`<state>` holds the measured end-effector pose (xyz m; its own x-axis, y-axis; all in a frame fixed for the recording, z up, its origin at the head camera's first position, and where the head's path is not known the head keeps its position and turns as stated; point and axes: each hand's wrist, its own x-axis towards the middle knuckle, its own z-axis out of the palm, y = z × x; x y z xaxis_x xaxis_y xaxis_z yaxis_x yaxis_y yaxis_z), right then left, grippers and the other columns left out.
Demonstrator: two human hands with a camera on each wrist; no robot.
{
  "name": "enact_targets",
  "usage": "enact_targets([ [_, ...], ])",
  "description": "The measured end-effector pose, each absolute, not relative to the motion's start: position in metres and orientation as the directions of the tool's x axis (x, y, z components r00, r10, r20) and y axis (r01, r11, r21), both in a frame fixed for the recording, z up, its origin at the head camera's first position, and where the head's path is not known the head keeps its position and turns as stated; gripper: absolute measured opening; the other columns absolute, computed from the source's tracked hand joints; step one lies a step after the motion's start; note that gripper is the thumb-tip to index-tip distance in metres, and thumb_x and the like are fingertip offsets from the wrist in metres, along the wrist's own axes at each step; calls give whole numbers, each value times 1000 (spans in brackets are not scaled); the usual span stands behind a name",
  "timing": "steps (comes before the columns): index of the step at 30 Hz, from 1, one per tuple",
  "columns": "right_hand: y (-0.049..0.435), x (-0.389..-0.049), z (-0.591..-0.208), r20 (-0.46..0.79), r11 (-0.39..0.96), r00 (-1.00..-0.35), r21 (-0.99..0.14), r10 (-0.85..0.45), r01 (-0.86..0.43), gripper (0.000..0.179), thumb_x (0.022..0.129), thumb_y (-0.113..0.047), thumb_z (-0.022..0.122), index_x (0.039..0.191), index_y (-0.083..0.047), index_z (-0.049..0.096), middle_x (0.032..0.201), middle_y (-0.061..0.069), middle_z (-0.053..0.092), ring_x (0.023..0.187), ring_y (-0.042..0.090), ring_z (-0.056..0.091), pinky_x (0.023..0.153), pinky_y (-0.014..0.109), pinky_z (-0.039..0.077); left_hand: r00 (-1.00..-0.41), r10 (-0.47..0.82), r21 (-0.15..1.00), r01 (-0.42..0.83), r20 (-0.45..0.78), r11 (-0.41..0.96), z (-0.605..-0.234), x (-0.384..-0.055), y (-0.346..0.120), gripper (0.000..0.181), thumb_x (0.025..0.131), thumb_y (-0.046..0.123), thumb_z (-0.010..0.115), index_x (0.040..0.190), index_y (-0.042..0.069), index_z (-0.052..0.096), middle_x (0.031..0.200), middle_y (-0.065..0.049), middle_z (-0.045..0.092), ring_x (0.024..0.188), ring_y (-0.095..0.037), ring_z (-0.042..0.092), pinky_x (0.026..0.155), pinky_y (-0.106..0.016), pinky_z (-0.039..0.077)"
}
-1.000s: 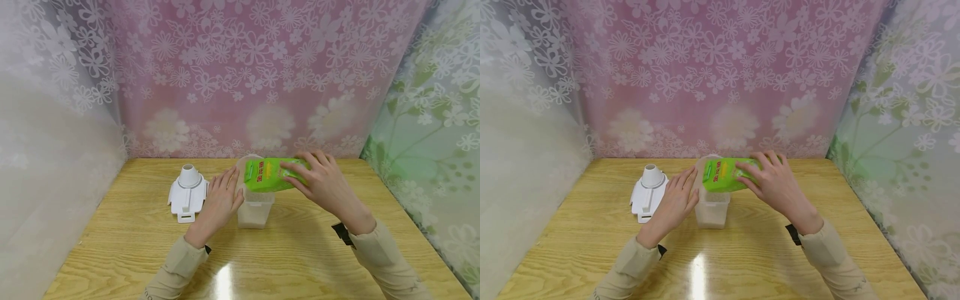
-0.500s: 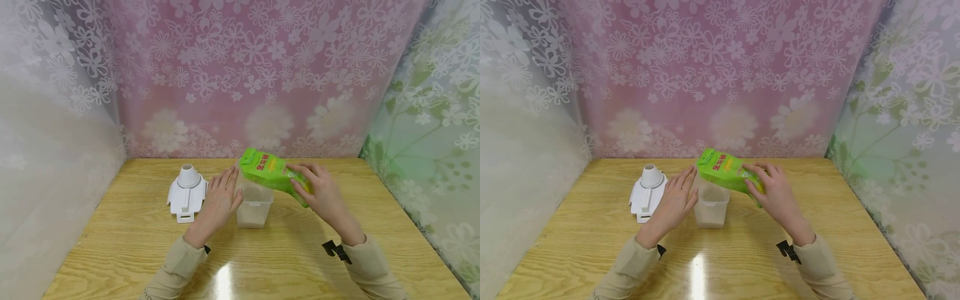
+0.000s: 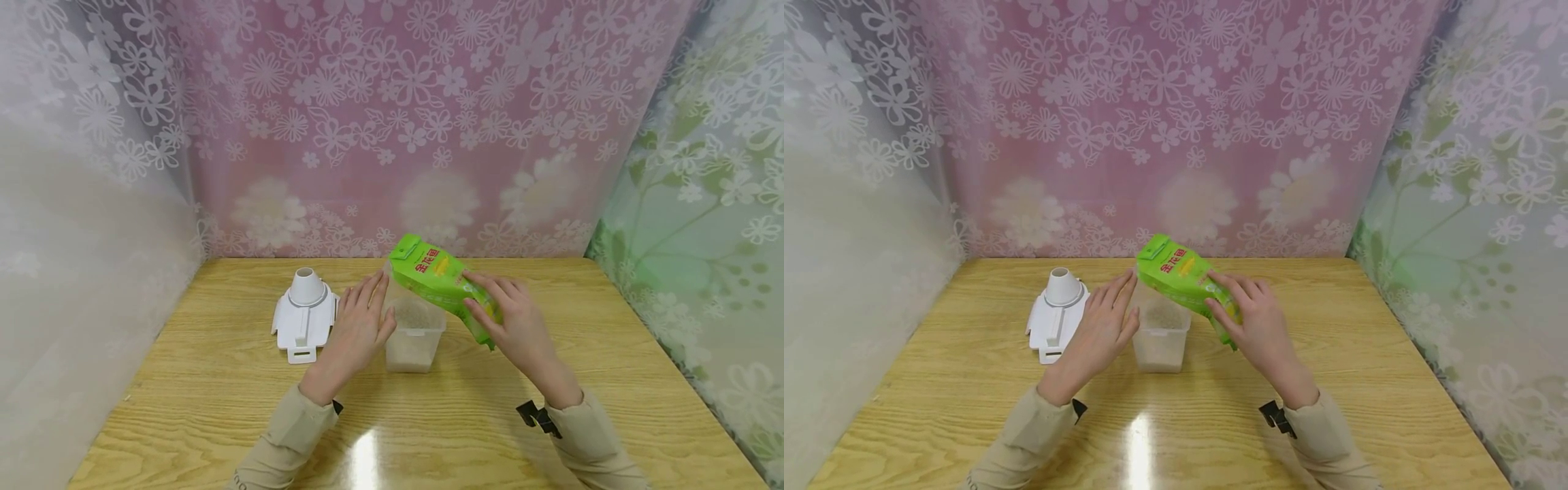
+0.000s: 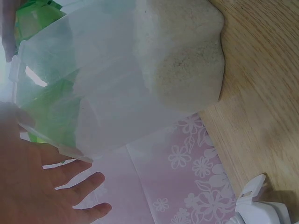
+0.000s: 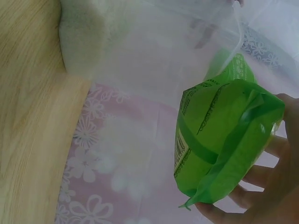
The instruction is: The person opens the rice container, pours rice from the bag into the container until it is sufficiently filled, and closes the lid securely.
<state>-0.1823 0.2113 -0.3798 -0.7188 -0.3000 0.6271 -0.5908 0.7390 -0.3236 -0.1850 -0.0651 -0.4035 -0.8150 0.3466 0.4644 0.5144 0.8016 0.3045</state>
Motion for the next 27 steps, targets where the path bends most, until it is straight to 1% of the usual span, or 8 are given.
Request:
enact_targets([
  [4, 210, -182, -382, 628, 735, -719, -329, -299, -593, 44, 98, -23, 68, 141, -20, 60, 127, 14, 66, 116, 38, 59, 94, 60, 48, -813, 347, 297, 514, 468, 805, -404, -185, -65, 56, 106, 28, 42, 154, -2, 38, 160, -16, 37, 143, -39, 38, 116, -61, 28],
  [7, 209, -183, -384, 629, 736, -716, -323, -303, -595, 44, 99, -24, 66, 142, -19, 59, 127, 15, 65, 115, 38, 61, 92, 59, 50, -819, 346, 303, 509, 457, 806, -404, -185, -65, 57, 107, 28, 40, 155, -1, 35, 161, -15, 35, 143, -38, 37, 117, -61, 27],
  [15, 210, -183, -391, 619, 714, -736, -381, -274, -587, 41, 103, -17, 57, 144, -17, 58, 123, 14, 64, 109, 36, 64, 83, 55, 54, -819, 351, 308, 514, 453, 801, -404, -185, -65, 57, 107, 28, 41, 155, -2, 36, 161, -15, 34, 144, -39, 36, 116, -62, 28],
  [19, 213, -182, -393, 599, 716, -750, -388, -282, -580, 43, 104, -17, 56, 146, -16, 54, 125, 14, 63, 104, 36, 65, 74, 51, 54, -815, 349, 307, 517, 463, 799, -404, -185, -65, 56, 106, 28, 42, 154, -2, 37, 160, -16, 35, 143, -39, 37, 116, -62, 28],
  [21, 214, -181, -393, 588, 719, -759, -396, -280, -572, 44, 104, -18, 56, 148, -16, 53, 127, 15, 63, 105, 37, 66, 75, 53, 54, -811, 347, 305, 519, 471, 798, -404, -185, -65, 56, 106, 27, 42, 154, -2, 38, 160, -16, 36, 143, -39, 38, 116, -62, 28],
  [24, 217, -181, -393, 580, 720, -774, -421, -255, -553, 45, 104, -19, 55, 148, -15, 52, 133, 16, 62, 113, 40, 64, 84, 57, 54, -806, 346, 299, 521, 480, 799, -404, -185, -65, 56, 106, 28, 42, 153, -2, 39, 159, -16, 37, 142, -39, 39, 115, -63, 29],
  [25, 218, -182, -393, 583, 723, -775, -423, -244, -546, 45, 104, -20, 55, 148, -15, 52, 135, 16, 62, 114, 40, 64, 83, 57, 55, -806, 346, 299, 522, 481, 799, -404, -185, -65, 56, 106, 28, 42, 153, -2, 39, 159, -16, 37, 142, -39, 39, 115, -63, 30],
  [27, 220, -183, -393, 601, 735, -771, -421, -213, -531, 44, 104, -21, 55, 148, -15, 53, 135, 16, 63, 112, 40, 64, 75, 52, 56, -806, 348, 297, 522, 480, 800, -404, -185, -65, 56, 106, 28, 42, 153, -2, 39, 159, -16, 37, 142, -39, 39, 114, -63, 30],
])
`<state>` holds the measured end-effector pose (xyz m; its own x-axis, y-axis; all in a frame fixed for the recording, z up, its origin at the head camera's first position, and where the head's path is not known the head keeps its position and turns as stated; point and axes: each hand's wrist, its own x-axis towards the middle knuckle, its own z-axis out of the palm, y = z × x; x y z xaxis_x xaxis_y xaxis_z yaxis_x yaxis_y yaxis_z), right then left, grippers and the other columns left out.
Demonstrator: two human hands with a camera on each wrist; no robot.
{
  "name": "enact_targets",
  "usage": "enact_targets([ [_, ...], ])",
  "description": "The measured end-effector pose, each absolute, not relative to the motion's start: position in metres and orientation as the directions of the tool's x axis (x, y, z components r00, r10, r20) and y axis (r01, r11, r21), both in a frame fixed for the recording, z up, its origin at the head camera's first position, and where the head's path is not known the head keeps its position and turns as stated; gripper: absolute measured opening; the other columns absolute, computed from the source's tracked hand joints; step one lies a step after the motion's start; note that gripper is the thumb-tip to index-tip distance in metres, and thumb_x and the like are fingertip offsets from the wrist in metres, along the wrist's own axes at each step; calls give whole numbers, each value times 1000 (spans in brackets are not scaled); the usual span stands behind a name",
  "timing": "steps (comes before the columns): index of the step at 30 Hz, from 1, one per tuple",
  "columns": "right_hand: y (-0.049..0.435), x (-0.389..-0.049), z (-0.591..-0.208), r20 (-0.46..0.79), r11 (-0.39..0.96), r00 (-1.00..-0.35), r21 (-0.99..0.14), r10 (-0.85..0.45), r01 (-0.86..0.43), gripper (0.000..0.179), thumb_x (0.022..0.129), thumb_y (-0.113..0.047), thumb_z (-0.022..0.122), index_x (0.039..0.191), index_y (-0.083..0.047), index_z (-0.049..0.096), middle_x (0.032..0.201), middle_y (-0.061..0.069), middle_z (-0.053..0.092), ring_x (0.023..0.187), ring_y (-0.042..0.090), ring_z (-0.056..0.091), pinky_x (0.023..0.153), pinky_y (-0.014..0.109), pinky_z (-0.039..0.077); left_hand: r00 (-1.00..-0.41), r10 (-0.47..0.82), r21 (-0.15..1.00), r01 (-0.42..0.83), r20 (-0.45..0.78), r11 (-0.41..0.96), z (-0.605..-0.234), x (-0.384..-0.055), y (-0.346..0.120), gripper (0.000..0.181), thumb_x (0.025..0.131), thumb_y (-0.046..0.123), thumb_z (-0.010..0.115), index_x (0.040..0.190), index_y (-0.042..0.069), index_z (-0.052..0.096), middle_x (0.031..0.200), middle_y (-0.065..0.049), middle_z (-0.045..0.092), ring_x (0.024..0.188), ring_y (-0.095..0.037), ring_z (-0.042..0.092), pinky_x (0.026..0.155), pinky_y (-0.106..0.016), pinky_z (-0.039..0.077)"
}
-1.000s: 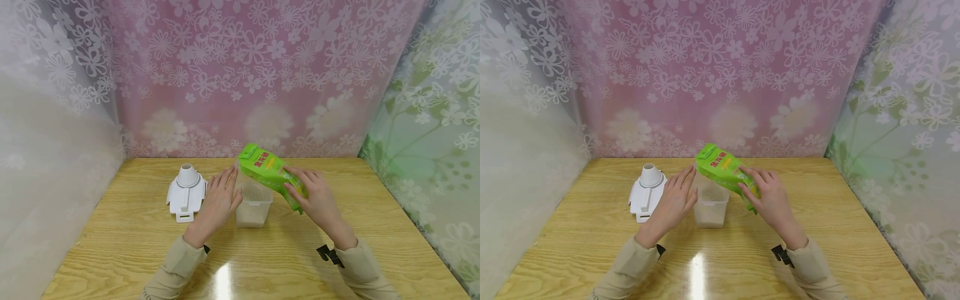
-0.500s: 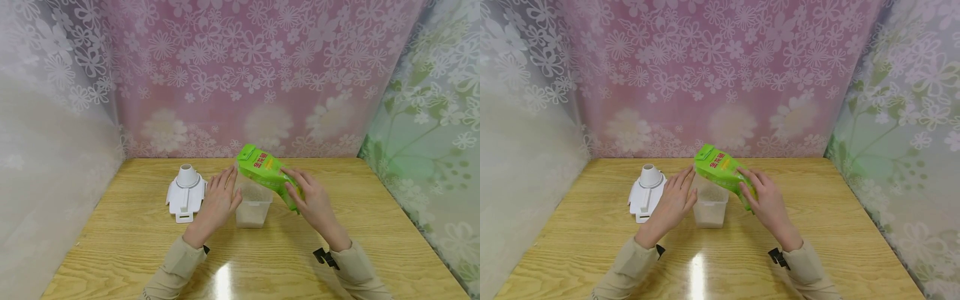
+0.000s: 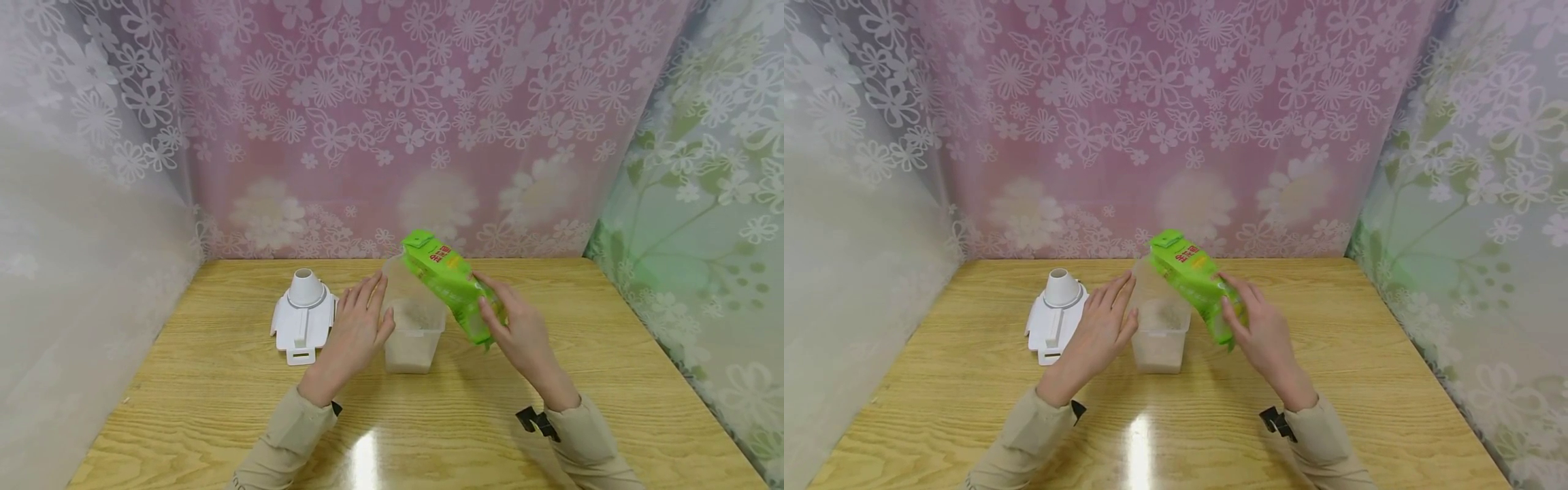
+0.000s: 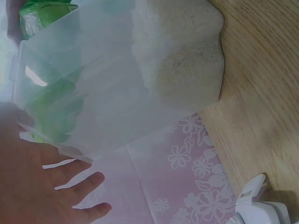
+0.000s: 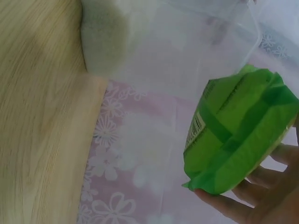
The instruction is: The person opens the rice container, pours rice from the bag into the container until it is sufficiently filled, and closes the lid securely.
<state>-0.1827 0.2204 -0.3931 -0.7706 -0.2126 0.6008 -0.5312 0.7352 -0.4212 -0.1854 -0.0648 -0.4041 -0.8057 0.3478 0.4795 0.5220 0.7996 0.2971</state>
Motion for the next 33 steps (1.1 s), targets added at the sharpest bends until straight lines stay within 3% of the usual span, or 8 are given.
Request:
enact_targets([
  [2, 223, -185, -394, 619, 758, -766, -413, -174, -506, 44, 104, -22, 55, 147, -15, 53, 134, 18, 64, 83, 30, 69, 57, 41, 53, -807, 350, 300, 523, 475, 798, -405, -186, -65, 56, 106, 28, 42, 154, -2, 38, 159, -16, 37, 142, -40, 39, 114, -64, 30],
  [4, 227, -187, -394, 635, 790, -760, -392, -138, -471, 43, 104, -23, 55, 147, -16, 54, 129, 21, 65, 56, 18, 56, 42, 31, 39, -809, 353, 305, 524, 470, 796, -405, -186, -65, 56, 106, 28, 41, 154, -1, 38, 160, -16, 36, 142, -40, 39, 115, -64, 29],
  [6, 232, -191, -394, 640, 821, -761, -375, -106, -430, 43, 105, -24, 54, 147, -15, 54, 123, 24, 66, 44, 10, 36, 37, 26, 30, -809, 355, 308, 526, 469, 793, -405, -186, -65, 57, 106, 28, 42, 154, -1, 37, 160, -16, 36, 141, -40, 39, 115, -64, 29],
  [7, 235, -193, -395, 635, 837, -767, -368, -91, -404, 43, 105, -25, 53, 146, -15, 54, 121, 24, 67, 43, 7, 27, 36, 26, 27, -807, 355, 311, 529, 471, 790, -405, -186, -65, 57, 106, 27, 42, 154, -2, 37, 160, -17, 36, 141, -40, 39, 115, -64, 28],
  [17, 263, -214, -409, 519, 919, -854, -354, 38, -174, 45, 107, -32, 46, 144, -7, 53, 122, 33, 61, 41, 19, 35, 35, 32, 29, -809, 357, 314, 529, 466, 788, -404, -186, -66, 58, 106, 28, 42, 155, -2, 36, 160, -17, 35, 141, -40, 40, 115, -64, 28],
  [27, 283, -225, -426, 375, 946, -922, -322, 101, -28, 47, 108, -34, 41, 142, -3, 53, 118, 37, 59, 66, 39, 61, 43, 39, 42, -806, 352, 309, 528, 476, 791, -405, -186, -66, 57, 106, 26, 46, 154, -2, 37, 160, -16, 36, 140, -40, 41, 115, -64, 29],
  [33, 291, -227, -434, 218, 960, -971, -279, 102, 38, 55, 108, -39, 41, 144, 2, 49, 118, 40, 56, 60, 35, 57, 41, 38, 40, -804, 354, 305, 530, 478, 791, -405, -186, -66, 57, 106, 28, 44, 154, -2, 37, 159, -17, 36, 140, -41, 41, 115, -64, 29],
])
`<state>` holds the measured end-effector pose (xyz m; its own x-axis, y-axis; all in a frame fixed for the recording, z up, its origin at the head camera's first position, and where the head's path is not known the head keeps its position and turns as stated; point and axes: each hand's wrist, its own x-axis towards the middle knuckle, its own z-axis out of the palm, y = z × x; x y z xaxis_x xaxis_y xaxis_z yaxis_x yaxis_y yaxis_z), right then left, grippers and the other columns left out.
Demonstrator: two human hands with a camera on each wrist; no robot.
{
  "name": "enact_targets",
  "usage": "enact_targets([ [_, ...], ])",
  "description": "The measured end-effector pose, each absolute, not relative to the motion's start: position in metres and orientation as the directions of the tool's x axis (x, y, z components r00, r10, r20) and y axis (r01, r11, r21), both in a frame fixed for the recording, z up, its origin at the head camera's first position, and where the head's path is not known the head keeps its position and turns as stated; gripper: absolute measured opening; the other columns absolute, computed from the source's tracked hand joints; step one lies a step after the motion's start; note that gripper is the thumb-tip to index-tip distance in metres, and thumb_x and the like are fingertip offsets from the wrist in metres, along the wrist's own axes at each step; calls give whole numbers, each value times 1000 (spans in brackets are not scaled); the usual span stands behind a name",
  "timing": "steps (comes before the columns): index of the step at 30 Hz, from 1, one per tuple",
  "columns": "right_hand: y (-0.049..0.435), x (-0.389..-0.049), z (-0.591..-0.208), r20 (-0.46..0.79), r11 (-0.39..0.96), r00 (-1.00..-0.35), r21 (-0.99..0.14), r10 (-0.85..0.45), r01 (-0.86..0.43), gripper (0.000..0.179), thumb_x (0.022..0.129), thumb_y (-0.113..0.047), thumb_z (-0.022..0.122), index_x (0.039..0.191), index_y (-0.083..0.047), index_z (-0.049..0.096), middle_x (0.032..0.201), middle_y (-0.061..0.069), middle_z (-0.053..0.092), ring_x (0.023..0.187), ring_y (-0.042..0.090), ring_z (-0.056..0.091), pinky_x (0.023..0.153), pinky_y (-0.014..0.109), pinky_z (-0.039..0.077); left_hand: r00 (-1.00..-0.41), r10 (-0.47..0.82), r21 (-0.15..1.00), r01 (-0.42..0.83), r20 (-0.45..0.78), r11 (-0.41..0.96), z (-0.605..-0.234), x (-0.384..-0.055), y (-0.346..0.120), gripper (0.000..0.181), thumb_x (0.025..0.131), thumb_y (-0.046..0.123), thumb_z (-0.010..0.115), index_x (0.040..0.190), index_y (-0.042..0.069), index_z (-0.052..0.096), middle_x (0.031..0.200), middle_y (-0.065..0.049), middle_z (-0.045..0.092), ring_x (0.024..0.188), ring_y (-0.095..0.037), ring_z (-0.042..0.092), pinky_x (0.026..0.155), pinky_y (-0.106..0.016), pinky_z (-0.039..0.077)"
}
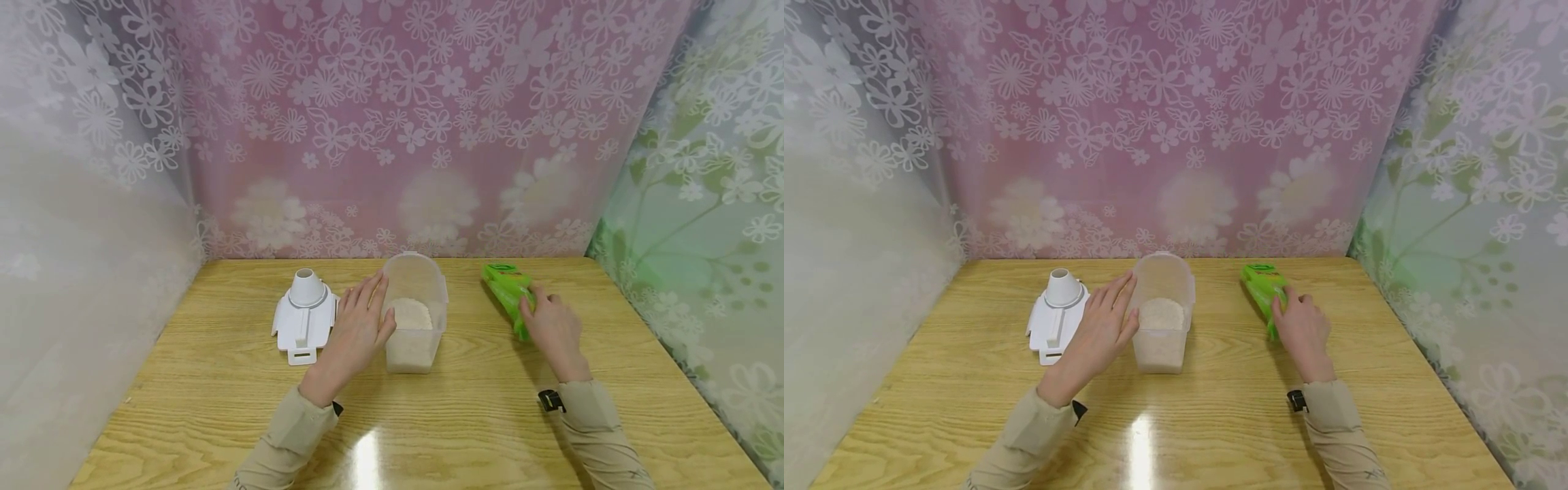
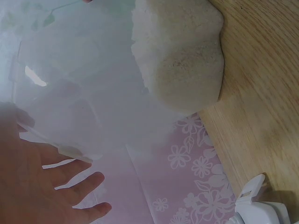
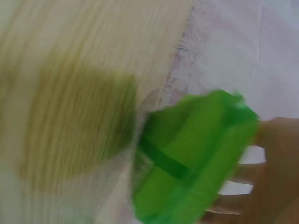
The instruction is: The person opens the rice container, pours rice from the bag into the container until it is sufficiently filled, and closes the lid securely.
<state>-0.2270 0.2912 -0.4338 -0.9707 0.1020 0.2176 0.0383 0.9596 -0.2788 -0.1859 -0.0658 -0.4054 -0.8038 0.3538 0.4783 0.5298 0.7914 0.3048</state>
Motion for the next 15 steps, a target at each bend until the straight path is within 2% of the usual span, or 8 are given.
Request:
enact_targets([
  [2, 293, -227, -436, 157, 962, -983, -270, 92, 47, 60, 108, -44, 40, 146, 2, 47, 122, 41, 55, 63, 37, 59, 42, 39, 41, -805, 354, 304, 529, 476, 792, -405, -186, -66, 57, 106, 28, 43, 154, -2, 37, 159, -17, 36, 139, -41, 41, 115, -64, 29],
  [4, 294, -227, -437, 121, 962, -990, -270, 75, 40, 64, 108, -46, 37, 148, 3, 45, 127, 42, 52, 74, 42, 63, 47, 44, 47, -808, 355, 304, 526, 469, 794, -405, -185, -66, 57, 106, 28, 43, 155, -2, 36, 160, -16, 36, 140, -41, 41, 115, -64, 29],
  [8, 295, -228, -439, 126, 956, -991, -294, 41, 2, 60, 111, -40, 32, 148, 5, 45, 128, 43, 52, 90, 51, 63, 58, 52, 52, -815, 353, 310, 520, 459, 796, -405, -185, -66, 57, 106, 28, 41, 156, -1, 35, 160, -16, 35, 140, -41, 40, 115, -64, 28],
  [11, 296, -228, -438, 130, 956, -991, -295, 25, -14, 56, 111, -35, 34, 147, 6, 45, 127, 43, 53, 88, 51, 63, 57, 53, 52, -814, 352, 308, 520, 462, 797, -404, -185, -66, 57, 106, 28, 41, 156, -1, 35, 160, -16, 35, 140, -41, 41, 115, -63, 29],
  [15, 296, -227, -438, 119, 959, -993, -283, 22, -13, 57, 111, -38, 36, 147, 5, 45, 128, 43, 52, 89, 52, 63, 57, 52, 52, -810, 352, 306, 523, 468, 796, -404, -185, -65, 57, 106, 28, 42, 155, -1, 36, 160, -16, 36, 140, -41, 40, 115, -63, 29],
])
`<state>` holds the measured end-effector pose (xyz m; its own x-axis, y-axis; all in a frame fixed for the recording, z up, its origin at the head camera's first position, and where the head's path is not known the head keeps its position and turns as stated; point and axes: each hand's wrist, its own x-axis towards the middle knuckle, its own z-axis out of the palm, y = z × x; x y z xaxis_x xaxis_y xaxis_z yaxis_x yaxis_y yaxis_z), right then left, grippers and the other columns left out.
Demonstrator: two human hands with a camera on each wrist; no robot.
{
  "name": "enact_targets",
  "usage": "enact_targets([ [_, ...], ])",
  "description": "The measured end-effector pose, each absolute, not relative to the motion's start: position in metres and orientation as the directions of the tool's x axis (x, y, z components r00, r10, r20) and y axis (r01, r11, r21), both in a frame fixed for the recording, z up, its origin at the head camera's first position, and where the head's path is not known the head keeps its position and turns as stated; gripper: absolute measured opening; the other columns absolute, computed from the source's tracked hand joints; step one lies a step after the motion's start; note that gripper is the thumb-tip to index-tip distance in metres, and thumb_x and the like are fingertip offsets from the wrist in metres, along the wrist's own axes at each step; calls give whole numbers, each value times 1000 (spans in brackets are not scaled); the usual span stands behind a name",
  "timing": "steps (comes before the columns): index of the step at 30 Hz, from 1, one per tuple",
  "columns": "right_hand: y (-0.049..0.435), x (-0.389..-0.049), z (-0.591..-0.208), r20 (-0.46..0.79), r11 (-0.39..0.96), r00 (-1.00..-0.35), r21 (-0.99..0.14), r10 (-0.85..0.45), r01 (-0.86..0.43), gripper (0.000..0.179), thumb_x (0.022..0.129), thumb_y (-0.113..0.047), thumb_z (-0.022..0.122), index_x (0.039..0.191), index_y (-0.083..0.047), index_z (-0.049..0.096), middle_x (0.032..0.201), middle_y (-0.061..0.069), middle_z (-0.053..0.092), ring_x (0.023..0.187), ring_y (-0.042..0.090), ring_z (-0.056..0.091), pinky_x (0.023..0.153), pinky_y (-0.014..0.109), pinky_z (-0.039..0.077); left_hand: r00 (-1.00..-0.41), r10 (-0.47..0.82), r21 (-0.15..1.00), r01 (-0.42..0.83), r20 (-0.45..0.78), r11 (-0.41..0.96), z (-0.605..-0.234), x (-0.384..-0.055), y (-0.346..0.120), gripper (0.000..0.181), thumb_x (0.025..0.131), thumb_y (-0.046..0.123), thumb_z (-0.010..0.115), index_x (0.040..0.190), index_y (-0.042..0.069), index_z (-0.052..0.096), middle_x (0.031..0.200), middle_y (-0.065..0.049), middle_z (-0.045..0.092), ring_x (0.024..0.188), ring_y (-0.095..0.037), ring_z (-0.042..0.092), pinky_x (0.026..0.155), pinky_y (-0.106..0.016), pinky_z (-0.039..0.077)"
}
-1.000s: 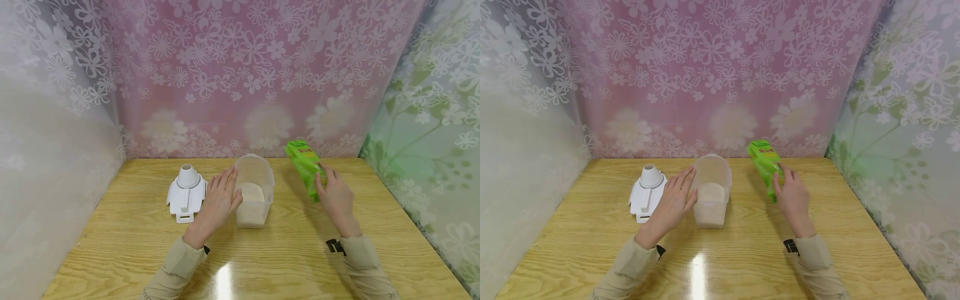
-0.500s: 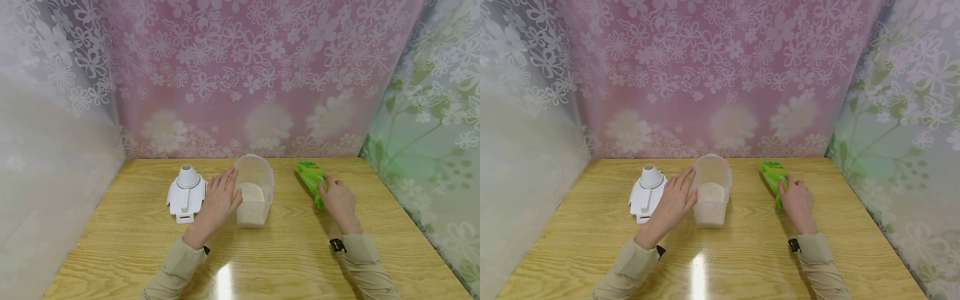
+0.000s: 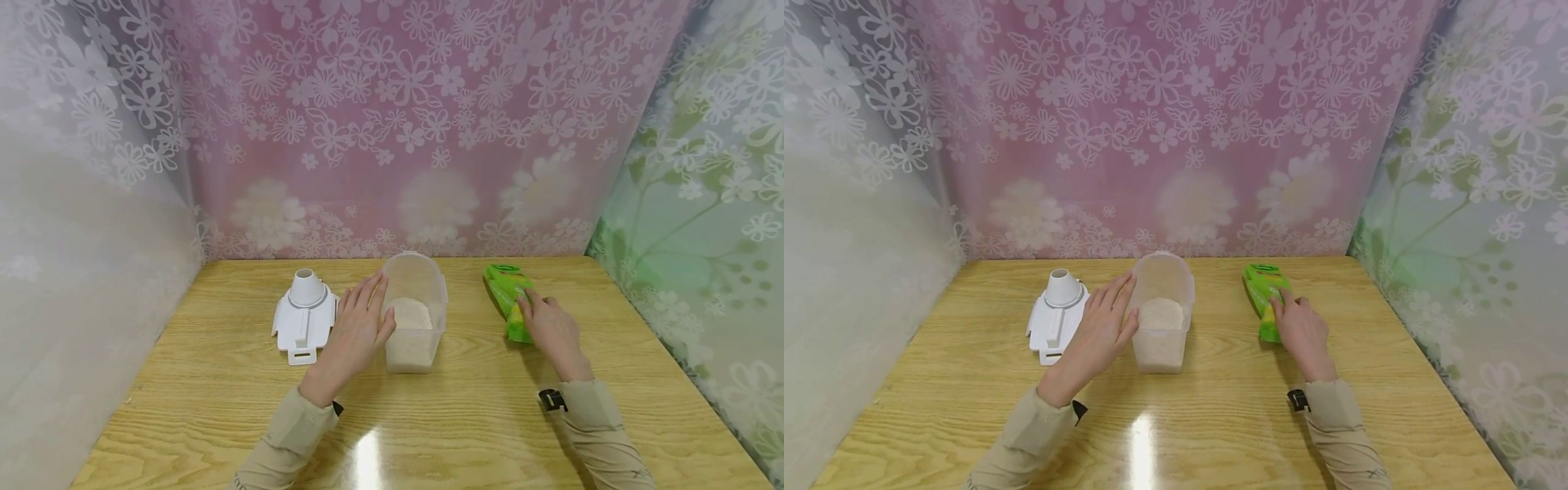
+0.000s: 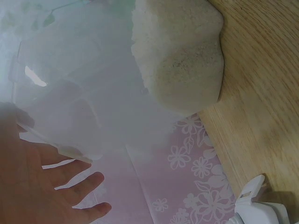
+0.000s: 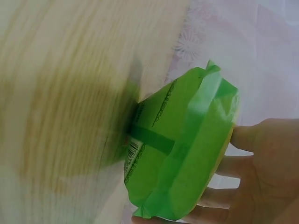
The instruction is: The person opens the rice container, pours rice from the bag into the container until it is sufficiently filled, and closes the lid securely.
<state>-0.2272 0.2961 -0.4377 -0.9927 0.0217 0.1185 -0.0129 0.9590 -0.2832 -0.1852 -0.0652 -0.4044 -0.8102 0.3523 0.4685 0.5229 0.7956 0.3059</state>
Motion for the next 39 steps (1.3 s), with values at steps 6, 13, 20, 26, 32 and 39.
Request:
enact_targets([
  [6, 295, -229, -439, 132, 967, -991, -251, -1, -34, 57, 110, -41, 39, 149, 1, 46, 129, 42, 52, 88, 52, 63, 52, 48, 50, -810, 351, 312, 524, 470, 792, -404, -185, -66, 58, 106, 28, 42, 155, -1, 35, 160, -16, 35, 141, -40, 39, 116, -63, 28],
  [13, 291, -229, -439, 323, 958, -946, -270, -8, -100, 49, 105, -35, 54, 141, -2, 55, 132, 39, 50, 105, 60, 52, 68, 66, 50, -812, 348, 312, 520, 468, 795, -405, -187, -67, 58, 106, 28, 41, 155, -1, 35, 160, -16, 35, 142, -41, 39, 116, -64, 28],
  [20, 264, -220, -416, 479, 947, -876, -249, -61, -202, 40, 103, -27, 60, 135, -3, 62, 127, 32, 60, 113, 55, 54, 90, 65, 48, -806, 348, 300, 523, 479, 797, -404, -188, -68, 57, 106, 28, 42, 154, -2, 36, 159, -17, 37, 141, -41, 40, 114, -65, 30],
  [26, 230, -211, -399, 568, 910, -809, -241, -150, -337, 38, 99, -23, 66, 132, -4, 65, 124, 25, 64, 115, 49, 57, 93, 61, 49, -808, 342, 303, 519, 480, 799, -406, -189, -68, 57, 105, 28, 41, 154, -2, 38, 159, -17, 37, 140, -41, 40, 115, -64, 29],
  [32, 200, -204, -393, 670, 818, -682, -194, -292, -541, 41, 95, -18, 71, 132, -3, 65, 126, 19, 66, 114, 42, 59, 93, 56, 51, -807, 341, 308, 521, 483, 796, -406, -188, -69, 57, 105, 27, 43, 154, -2, 38, 159, -17, 37, 140, -42, 41, 115, -64, 29],
  [39, 181, -193, -395, 647, 757, -631, -124, -429, -642, 53, 104, -40, 54, 139, 0, 59, 135, 20, 62, 126, 44, 55, 105, 58, 44, -808, 348, 309, 524, 476, 794, -406, -188, -67, 57, 106, 28, 44, 154, -1, 38, 159, -16, 37, 140, -42, 41, 115, -64, 29],
])
